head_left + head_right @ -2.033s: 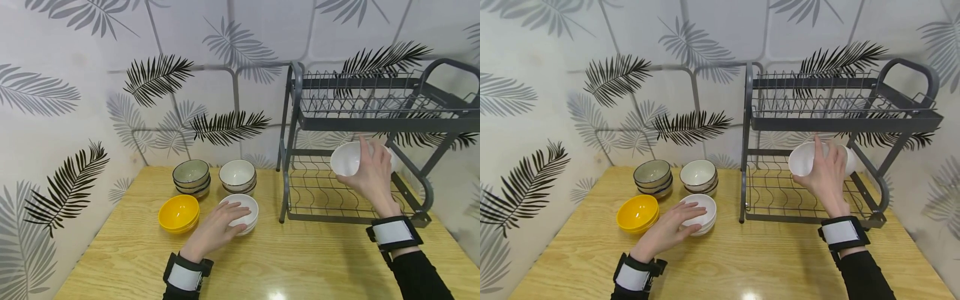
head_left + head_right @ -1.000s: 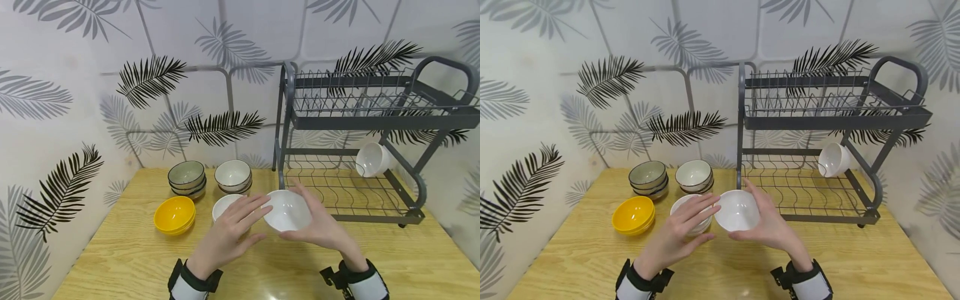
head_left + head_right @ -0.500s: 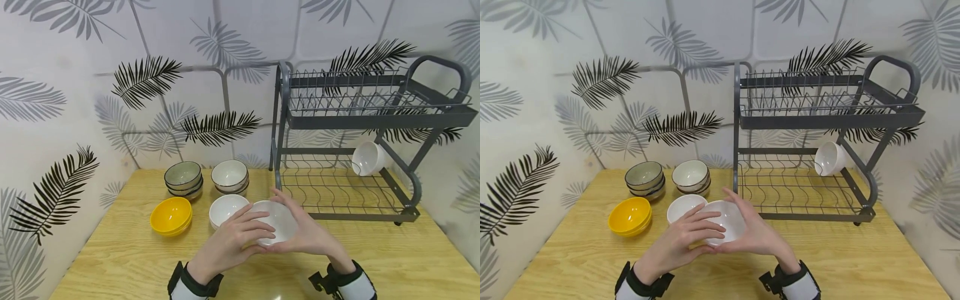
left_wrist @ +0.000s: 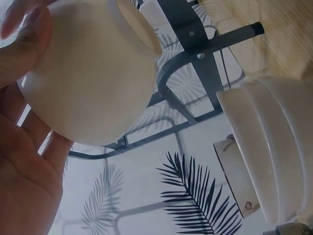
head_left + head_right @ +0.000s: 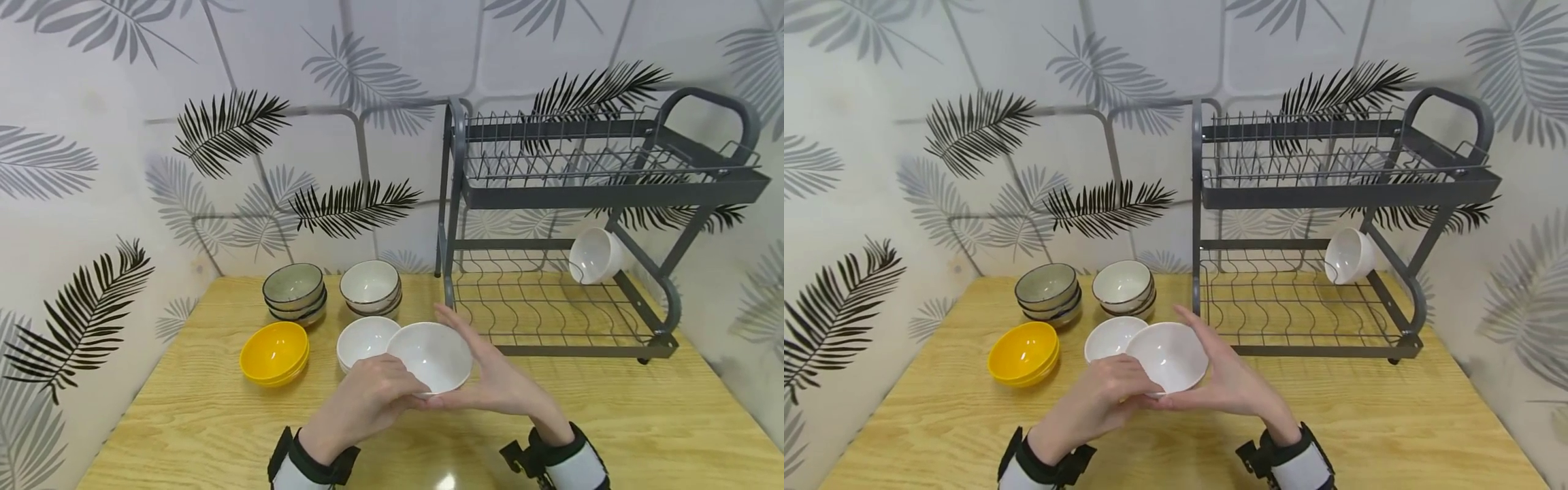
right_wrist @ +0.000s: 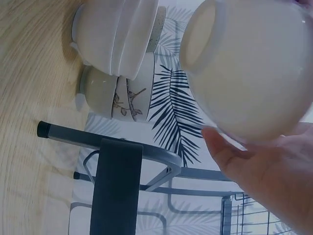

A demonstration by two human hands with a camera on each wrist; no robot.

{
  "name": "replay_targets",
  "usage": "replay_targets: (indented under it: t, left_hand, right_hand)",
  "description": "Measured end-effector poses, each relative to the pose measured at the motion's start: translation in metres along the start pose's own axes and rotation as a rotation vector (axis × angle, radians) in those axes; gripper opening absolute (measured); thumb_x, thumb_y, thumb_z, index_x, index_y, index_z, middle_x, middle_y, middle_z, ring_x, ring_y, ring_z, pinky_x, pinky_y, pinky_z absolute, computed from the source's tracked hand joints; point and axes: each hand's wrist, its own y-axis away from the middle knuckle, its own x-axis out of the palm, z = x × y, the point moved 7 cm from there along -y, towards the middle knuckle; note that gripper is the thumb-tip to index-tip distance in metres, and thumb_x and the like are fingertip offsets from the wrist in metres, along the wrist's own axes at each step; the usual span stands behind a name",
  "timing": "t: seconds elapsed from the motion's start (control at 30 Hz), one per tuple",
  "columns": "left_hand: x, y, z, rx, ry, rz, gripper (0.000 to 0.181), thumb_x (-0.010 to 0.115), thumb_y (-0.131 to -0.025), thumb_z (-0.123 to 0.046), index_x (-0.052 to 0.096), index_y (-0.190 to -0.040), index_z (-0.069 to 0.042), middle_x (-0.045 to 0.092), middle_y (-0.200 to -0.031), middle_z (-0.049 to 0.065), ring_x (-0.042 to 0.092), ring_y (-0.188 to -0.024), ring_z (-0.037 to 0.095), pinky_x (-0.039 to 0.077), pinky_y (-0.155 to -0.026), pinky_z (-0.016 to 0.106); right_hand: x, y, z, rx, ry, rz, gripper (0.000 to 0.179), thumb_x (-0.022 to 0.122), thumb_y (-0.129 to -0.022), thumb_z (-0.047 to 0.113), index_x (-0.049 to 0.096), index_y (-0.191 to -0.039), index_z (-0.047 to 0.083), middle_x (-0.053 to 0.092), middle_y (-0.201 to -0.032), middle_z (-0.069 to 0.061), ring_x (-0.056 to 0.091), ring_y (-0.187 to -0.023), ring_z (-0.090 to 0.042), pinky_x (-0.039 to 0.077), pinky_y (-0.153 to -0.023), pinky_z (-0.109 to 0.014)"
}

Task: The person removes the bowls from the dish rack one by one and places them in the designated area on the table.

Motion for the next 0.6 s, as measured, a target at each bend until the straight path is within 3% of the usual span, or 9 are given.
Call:
replay_targets:
  t: [0.1,0.23,0.47,0.6]
  left_hand:
    - [-0.004,0.004,0.008,-0.037,-0.055,-0.014,0.01,0.081,-0.072,-0.019,0.077,-0.081,-0.016,0.071,-0.071,-0.009,0.062,-0.063,0.004,0.056,-0.065,0.024]
    - [-0.006,0.01,0.022,-0.099,-0.106,-0.008,0.011,0.081,-0.072,-0.02,0.078,-0.081,-0.016,0.073,-0.071,-0.008,0.063,-0.062,0.006,0.056,-0.061,0.027]
    - [-0.011,0.02,0.04,-0.222,-0.184,-0.003,0.014,0.082,-0.071,-0.027,0.079,-0.082,-0.02,0.073,-0.072,-0.009,0.064,-0.061,0.01,0.053,-0.05,0.029]
    - [-0.01,0.025,0.048,-0.285,-0.207,0.007,0.014,0.081,-0.071,-0.031,0.079,-0.082,-0.022,0.073,-0.072,-0.009,0.064,-0.06,0.011,0.05,-0.046,0.028]
  right_hand:
    - [-0.004,-0.002,-0.001,-0.003,0.034,-0.042,0.107,0.084,-0.07,0.029,0.017,-0.154,0.023,0.023,-0.155,-0.016,0.03,-0.133,-0.039,0.034,-0.099,-0.068]
    - [-0.008,-0.003,-0.002,-0.013,0.01,-0.084,0.101,0.082,-0.074,0.022,0.019,-0.153,0.019,0.022,-0.156,-0.014,0.026,-0.136,-0.037,0.028,-0.105,-0.066]
    - [-0.011,-0.003,0.0,-0.078,-0.074,-0.116,0.095,0.079,-0.075,0.007,0.022,-0.151,0.004,0.025,-0.154,-0.017,0.026,-0.136,-0.04,0.03,-0.105,-0.065]
    - [-0.013,-0.004,0.002,-0.1,-0.088,-0.121,0.092,0.078,-0.075,0.004,0.025,-0.15,0.004,0.028,-0.153,-0.018,0.028,-0.134,-0.041,0.034,-0.103,-0.063]
